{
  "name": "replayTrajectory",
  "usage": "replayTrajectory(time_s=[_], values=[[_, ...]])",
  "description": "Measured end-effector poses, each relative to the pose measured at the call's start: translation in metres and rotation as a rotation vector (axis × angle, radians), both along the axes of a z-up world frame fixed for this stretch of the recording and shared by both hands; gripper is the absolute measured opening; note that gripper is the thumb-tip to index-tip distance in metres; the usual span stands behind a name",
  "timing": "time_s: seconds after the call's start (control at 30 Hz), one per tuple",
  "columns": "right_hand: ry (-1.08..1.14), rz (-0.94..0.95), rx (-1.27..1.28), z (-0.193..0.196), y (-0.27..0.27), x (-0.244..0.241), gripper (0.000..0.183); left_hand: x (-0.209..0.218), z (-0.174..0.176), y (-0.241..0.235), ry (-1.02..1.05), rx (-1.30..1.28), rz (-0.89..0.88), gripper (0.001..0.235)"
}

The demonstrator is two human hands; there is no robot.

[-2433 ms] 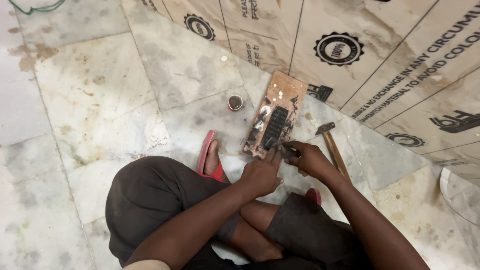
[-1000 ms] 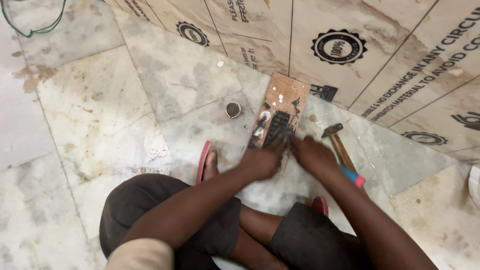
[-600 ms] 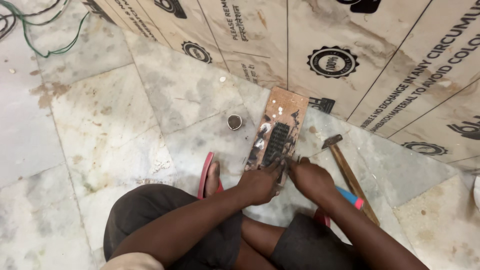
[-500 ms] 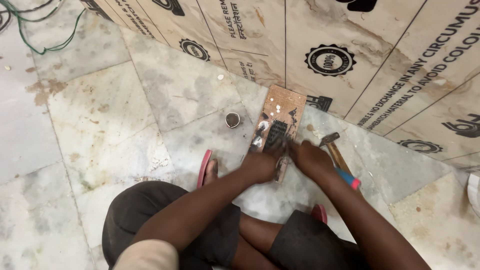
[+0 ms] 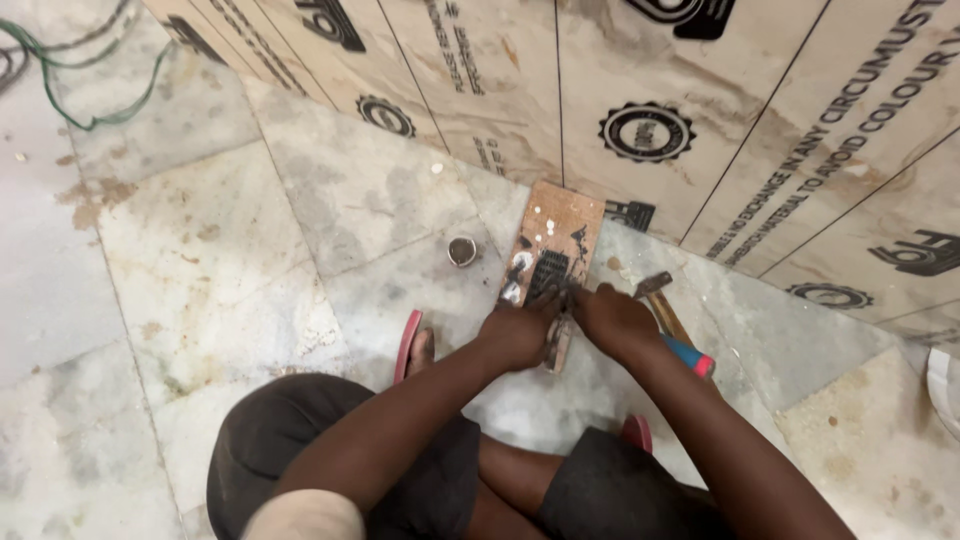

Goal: The person sits on the floor and uses a metal file to sharpen a chisel-like tool on a wooden sharpening block. The person repeatedly files the tool's edge and occasionally inspects the blade.

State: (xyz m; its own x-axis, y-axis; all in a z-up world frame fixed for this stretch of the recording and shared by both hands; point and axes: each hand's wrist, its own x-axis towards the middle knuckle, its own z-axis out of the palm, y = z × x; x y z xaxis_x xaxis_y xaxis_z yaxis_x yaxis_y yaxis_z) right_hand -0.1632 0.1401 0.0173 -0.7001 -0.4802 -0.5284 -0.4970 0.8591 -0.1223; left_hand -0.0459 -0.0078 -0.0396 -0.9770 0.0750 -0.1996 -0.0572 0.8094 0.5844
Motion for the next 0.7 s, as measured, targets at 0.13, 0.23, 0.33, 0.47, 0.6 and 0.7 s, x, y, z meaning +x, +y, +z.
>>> replayTrajectory(time_s=[0.13,0.23,0.33,0.47,0.6,0.7], values=[[0.046,0.102,-0.045,0.017,-0.011,0.007,0.038,-0.007,0.015,-0.003,-0.072,-0.053,0.020,0.077],[0.010,0.137,-0.038,0.019,0.002,0.042,0.041,0.033,0.012,0.002,-0.076,-0.021,-0.027,0.078],[0.019,0.180,-0.034,0.021,0.010,0.052,0.044,0.046,0.009,0.005,-0.002,0.024,-0.063,0.087],[0.057,0.089,-0.067,0.021,-0.006,0.013,0.040,0.004,0.002,-0.004,0.062,-0.012,0.008,0.077],[0.042,0.054,-0.043,0.014,-0.008,0.002,0.043,-0.012,0.004,-0.003,-0.058,-0.025,0.012,0.084],[0.001,0.028,-0.011,0.003,0.003,0.033,0.049,0.026,-0.003,0.001,-0.031,-0.010,-0.049,0.092]])
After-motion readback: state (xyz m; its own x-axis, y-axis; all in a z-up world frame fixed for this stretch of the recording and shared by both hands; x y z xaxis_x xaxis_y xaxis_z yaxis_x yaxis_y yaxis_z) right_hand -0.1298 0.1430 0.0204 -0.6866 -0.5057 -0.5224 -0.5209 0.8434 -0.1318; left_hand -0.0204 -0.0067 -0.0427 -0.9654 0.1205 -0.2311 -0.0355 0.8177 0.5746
